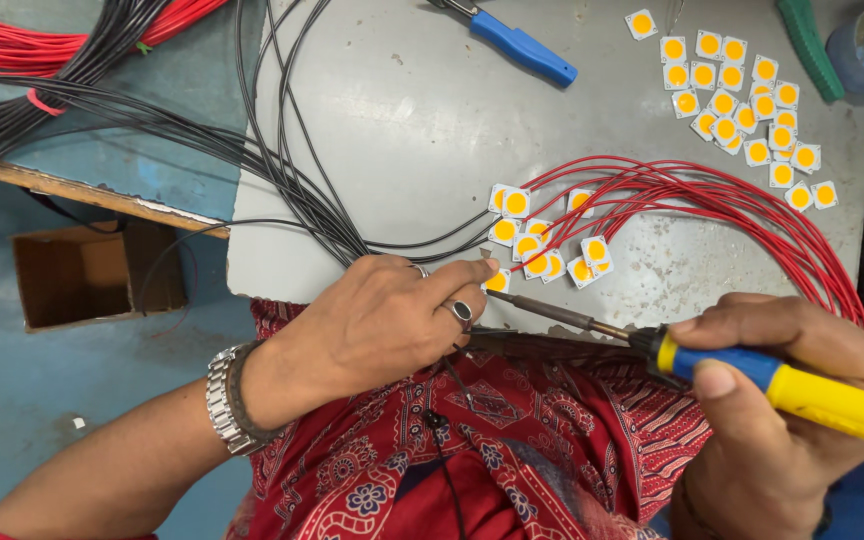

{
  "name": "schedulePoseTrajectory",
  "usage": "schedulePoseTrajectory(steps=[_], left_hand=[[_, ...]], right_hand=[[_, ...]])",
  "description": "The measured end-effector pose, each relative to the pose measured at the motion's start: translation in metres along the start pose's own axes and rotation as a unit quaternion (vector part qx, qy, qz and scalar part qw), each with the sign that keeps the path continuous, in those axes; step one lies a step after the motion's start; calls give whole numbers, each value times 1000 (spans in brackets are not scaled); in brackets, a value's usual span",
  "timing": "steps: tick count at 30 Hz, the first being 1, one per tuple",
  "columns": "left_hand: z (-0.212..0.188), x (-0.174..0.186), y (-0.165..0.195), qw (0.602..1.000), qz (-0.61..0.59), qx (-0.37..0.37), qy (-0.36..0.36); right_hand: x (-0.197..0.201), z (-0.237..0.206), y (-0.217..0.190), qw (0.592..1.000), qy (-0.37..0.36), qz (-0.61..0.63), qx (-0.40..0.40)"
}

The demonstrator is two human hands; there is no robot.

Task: The person strips the ends of red and black wires with pliers, dips the stripped ends into a small container of flux or paste, then uses a soldering iron to solder the wire ends onto the contact pads of small square LED COB chips on the workbench, working on one LED at a time.

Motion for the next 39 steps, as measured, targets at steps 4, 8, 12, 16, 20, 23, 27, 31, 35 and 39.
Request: schedulePoseTrajectory(steps=[4,8,12,16,20,23,27,31,35,39], left_hand=[[1,2,0,1000,1,-5,-2],[1,3,0,1000,-7,3,-10],[2,3,0,1000,-10,11,-8],[2,3,0,1000,-14,12,-9],[4,3,1,1000,-5,15,-21],[5,4,1,1000,-2,13,-20],[5,3,1,1000,-2,13,-23],[4,3,1,1000,-13,11,-20],[5,3,1,1000,-20,9,-23],[5,3,1,999,-11,10,-29]], right_hand=[[-6,11,-10,999,-28,-28,-18],[-8,24,-20,994,-93,-60,11],[-11,36,-26,985,-143,-100,7],[-16,43,-36,976,-175,-125,15],[-21,48,-41,969,-202,-128,59],[-18,49,-42,961,-231,-135,77],[-12,45,-35,969,-205,-121,59],[-6,45,-24,989,-132,-50,43],[-6,43,-30,981,-152,-102,57],[-15,46,-38,977,-167,-124,54]])
Point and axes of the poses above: each hand's wrist, its own z-axis towards the middle knuckle, its own x-axis out of the back of the hand, y = z × x, the point moved 3 cm from there along z, towards the middle knuckle, and after that the axes turned 1 degree about x, right-handed, at the moved point
